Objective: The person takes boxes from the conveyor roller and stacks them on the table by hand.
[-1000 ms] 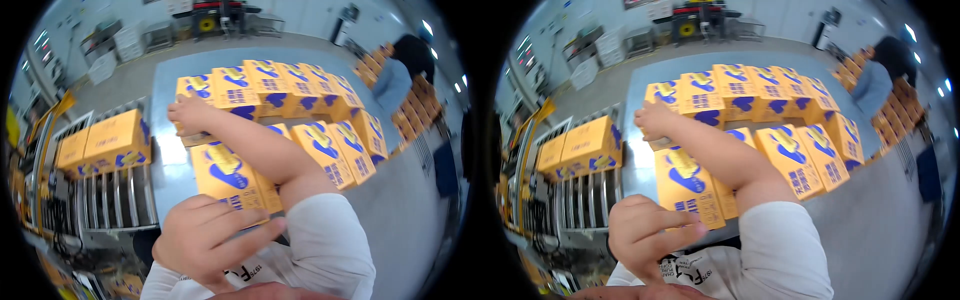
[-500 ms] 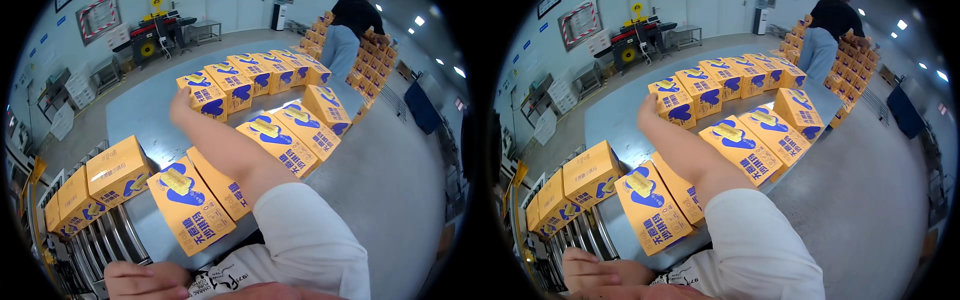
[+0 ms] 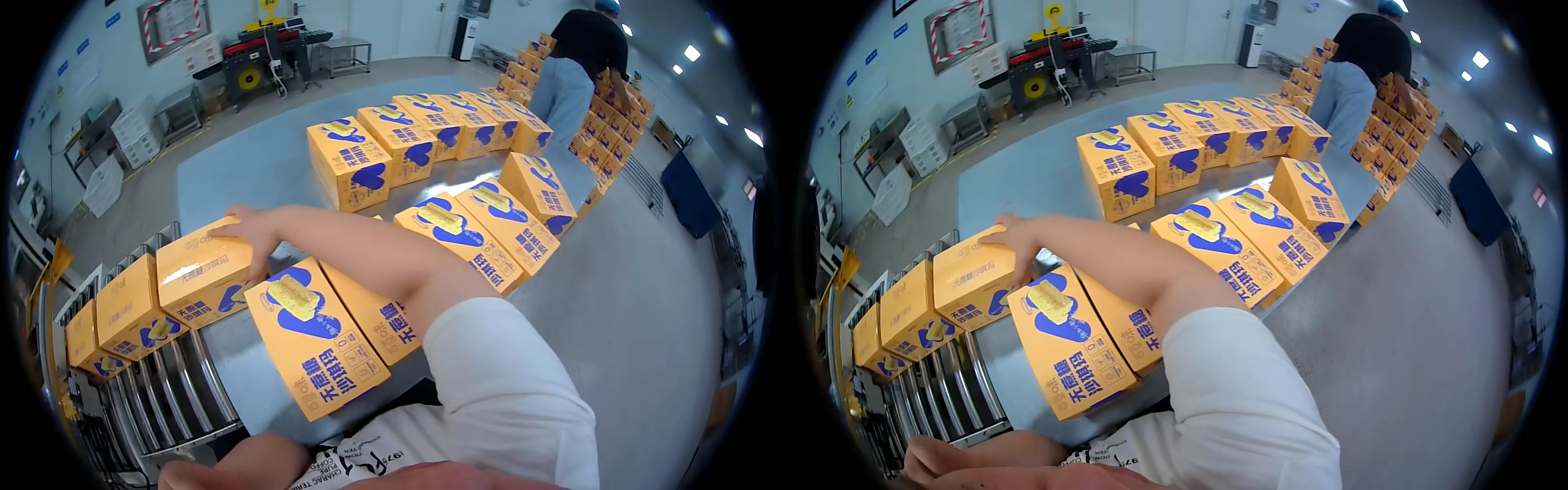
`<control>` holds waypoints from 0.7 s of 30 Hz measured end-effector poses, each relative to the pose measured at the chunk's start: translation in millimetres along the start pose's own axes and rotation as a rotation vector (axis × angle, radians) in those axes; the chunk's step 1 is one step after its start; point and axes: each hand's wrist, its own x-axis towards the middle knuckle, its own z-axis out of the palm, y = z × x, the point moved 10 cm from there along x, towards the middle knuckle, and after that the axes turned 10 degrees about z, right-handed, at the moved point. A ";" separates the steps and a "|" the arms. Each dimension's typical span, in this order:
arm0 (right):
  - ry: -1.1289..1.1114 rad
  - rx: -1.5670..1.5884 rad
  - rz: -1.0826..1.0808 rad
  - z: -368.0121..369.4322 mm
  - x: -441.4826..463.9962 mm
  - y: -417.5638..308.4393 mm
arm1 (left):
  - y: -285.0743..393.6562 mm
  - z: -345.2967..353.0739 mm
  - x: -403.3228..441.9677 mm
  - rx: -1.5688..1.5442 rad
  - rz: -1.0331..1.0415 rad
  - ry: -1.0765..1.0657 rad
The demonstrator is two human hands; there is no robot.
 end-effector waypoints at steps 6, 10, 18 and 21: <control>0.165 -0.010 0.138 -32.3 -5.3 18.6 | 17.2 -12.0 -16.2 -0.242 0.195 0.386; 0.438 -0.643 0.269 -59.9 -19.1 8.6 | 30.3 -15.5 -18.2 -0.282 0.250 0.395; -0.124 -0.652 0.495 -26.6 -8.2 38.3 | 63.5 -17.2 -34.0 -0.069 0.403 0.445; -0.125 -0.591 0.408 -15.2 -6.7 22.2 | 81.4 -16.9 -51.9 -0.081 0.517 0.420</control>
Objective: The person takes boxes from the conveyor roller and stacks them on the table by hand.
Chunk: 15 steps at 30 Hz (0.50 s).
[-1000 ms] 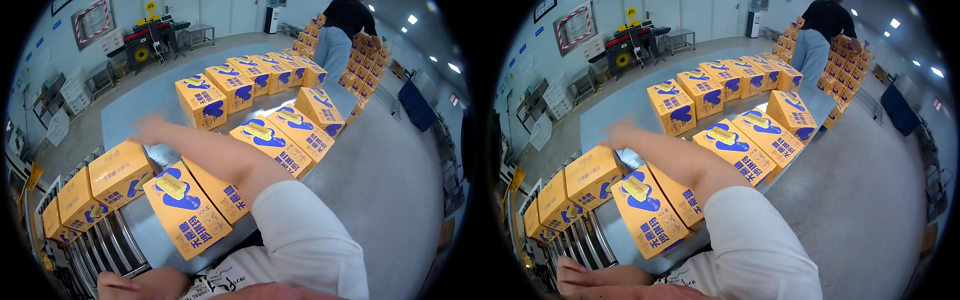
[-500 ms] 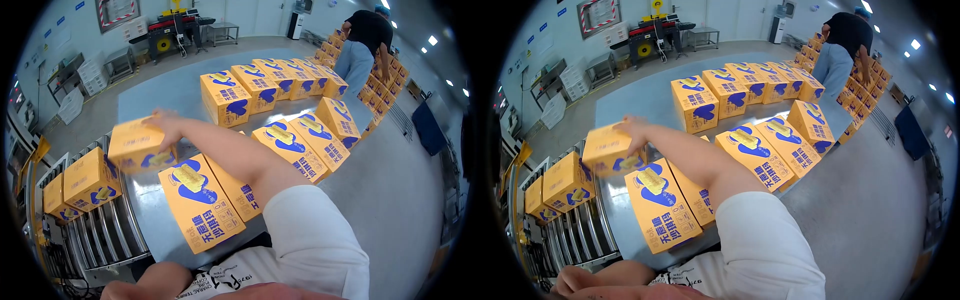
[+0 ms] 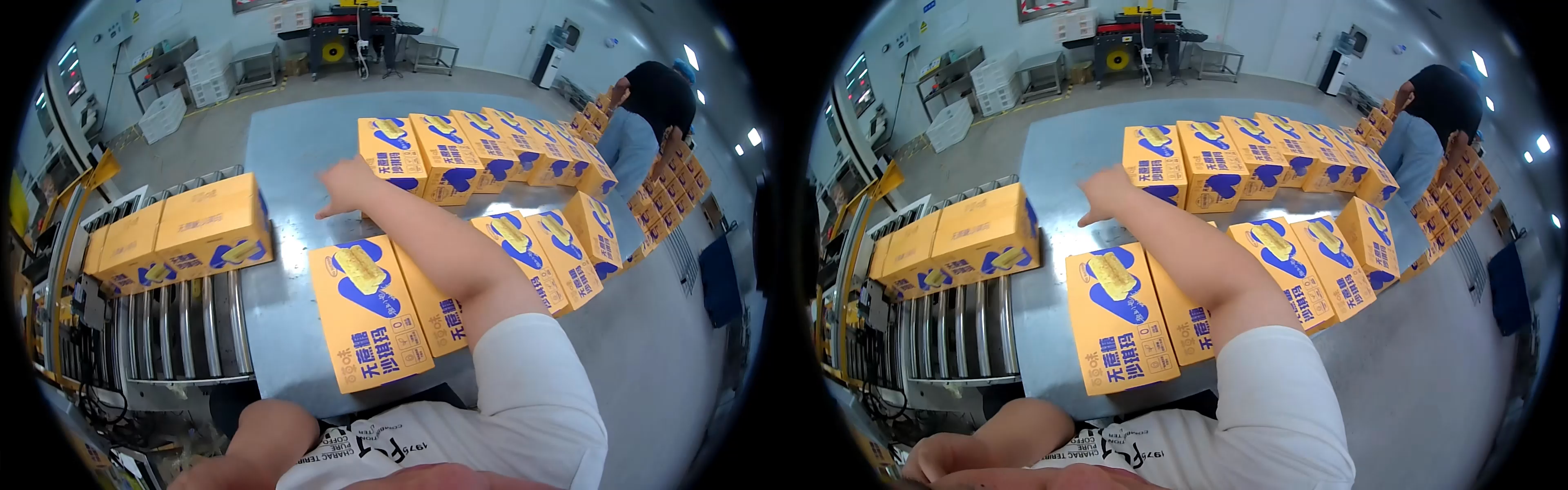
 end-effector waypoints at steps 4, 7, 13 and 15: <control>0.441 0.233 -0.244 -29.9 -21.8 -16.5 | -33.5 5.0 13.2 -0.360 -0.040 -0.006; 0.460 0.264 -0.319 -37.9 -32.7 -20.4 | -45.2 9.3 16.9 -0.449 -0.060 0.006; 0.293 0.332 -0.389 -18.7 -21.6 -20.6 | -20.4 4.8 7.7 -0.420 -0.094 -0.221; 0.244 0.386 -0.351 -19.9 -19.0 -17.4 | -7.1 4.8 3.9 -0.406 -0.080 -0.309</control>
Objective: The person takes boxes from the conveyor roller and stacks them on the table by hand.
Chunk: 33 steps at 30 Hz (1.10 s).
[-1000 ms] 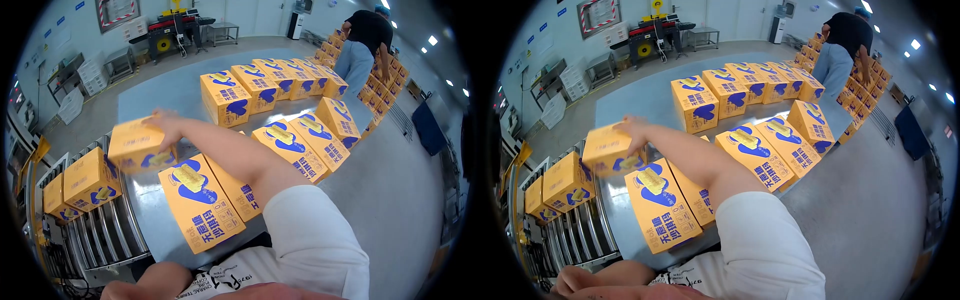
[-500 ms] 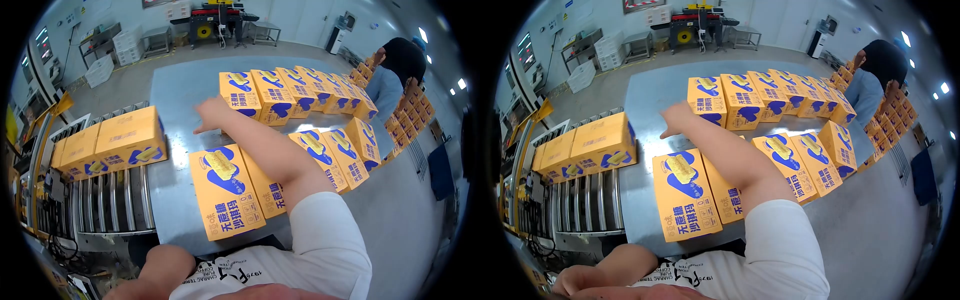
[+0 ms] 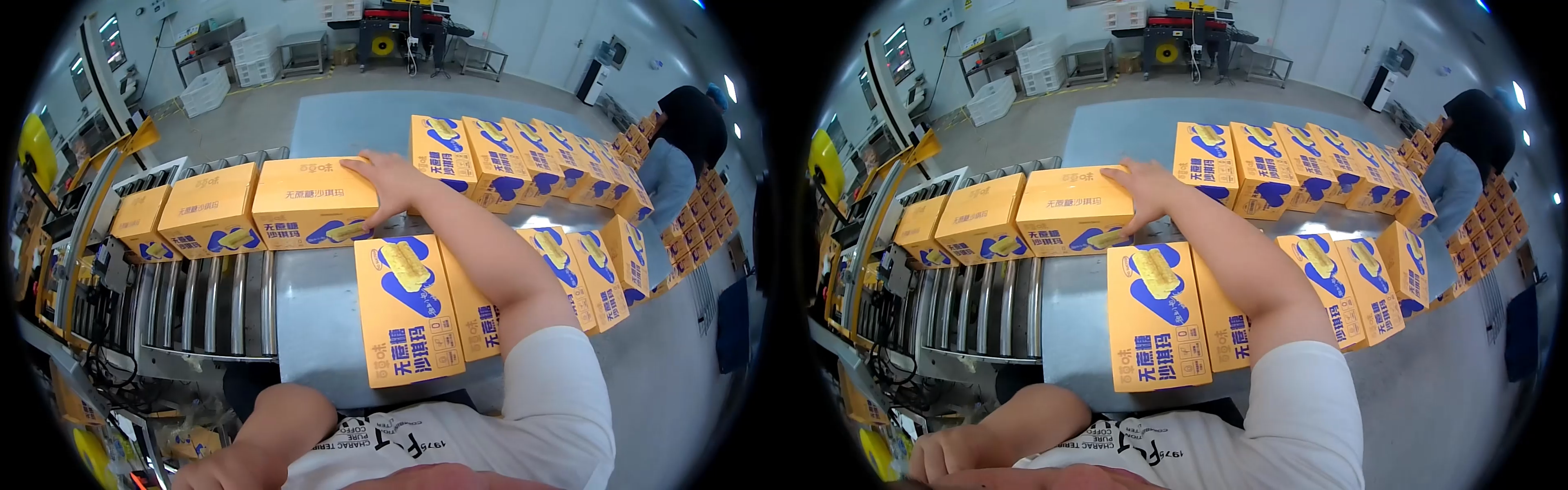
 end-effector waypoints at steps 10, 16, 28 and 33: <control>0.682 -0.719 -0.081 -39.9 -20.5 -58.6 | -30.2 -11.1 23.9 -0.094 0.000 0.194; 0.153 -0.376 -0.149 4.0 8.4 -52.2 | 18.7 31.1 -15.8 -0.614 -0.313 -0.003; -0.185 -0.167 0.293 -15.0 23.6 -2.0 | -37.2 83.7 -33.7 -0.041 -0.237 -0.203; -0.147 -0.340 0.467 -6.3 22.8 36.4 | -41.1 79.9 -32.4 -0.012 -0.229 -0.193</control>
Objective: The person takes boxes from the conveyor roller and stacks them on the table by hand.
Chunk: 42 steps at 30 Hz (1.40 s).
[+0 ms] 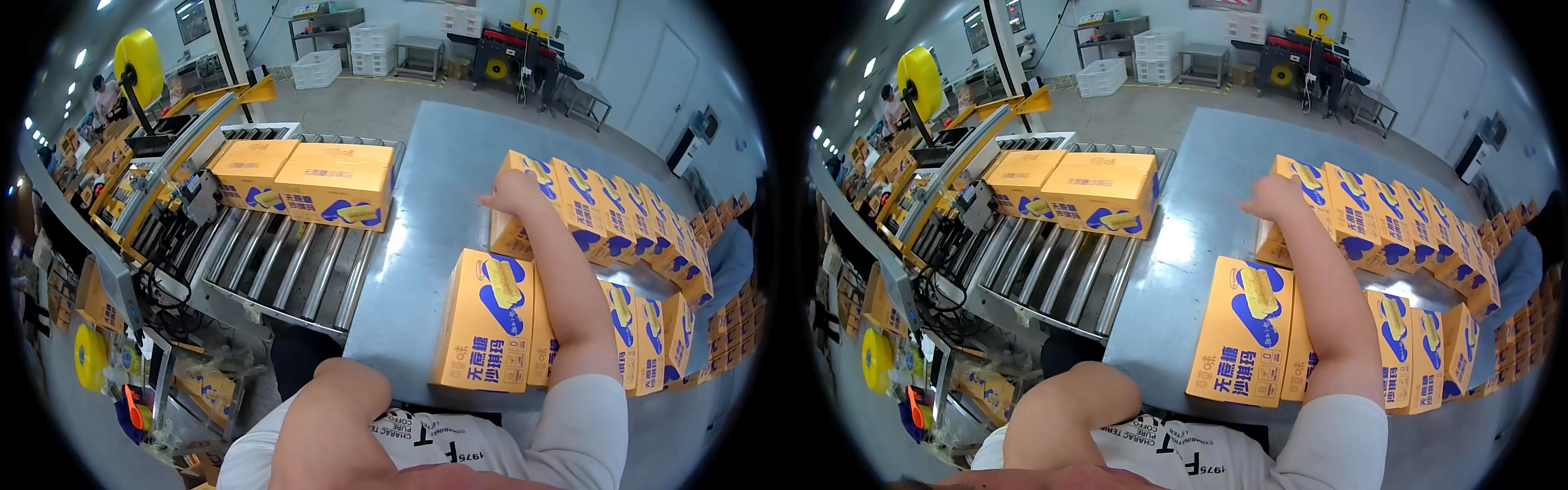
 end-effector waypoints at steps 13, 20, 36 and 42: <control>0.093 0.668 -0.354 9.0 -10.5 -21.6 | -5.9 -11.9 3.7 0.014 0.026 0.053; -0.067 0.637 -0.411 21.4 -10.1 -26.2 | -18.7 -15.8 7.0 -0.005 0.005 0.065; 0.315 0.070 -0.519 11.7 -50.1 -85.1 | -80.0 -24.0 9.9 -0.098 -0.119 -0.001; 0.189 0.191 -0.389 -8.5 -41.8 -65.2 | -76.0 -22.1 13.8 -0.150 -0.112 -0.021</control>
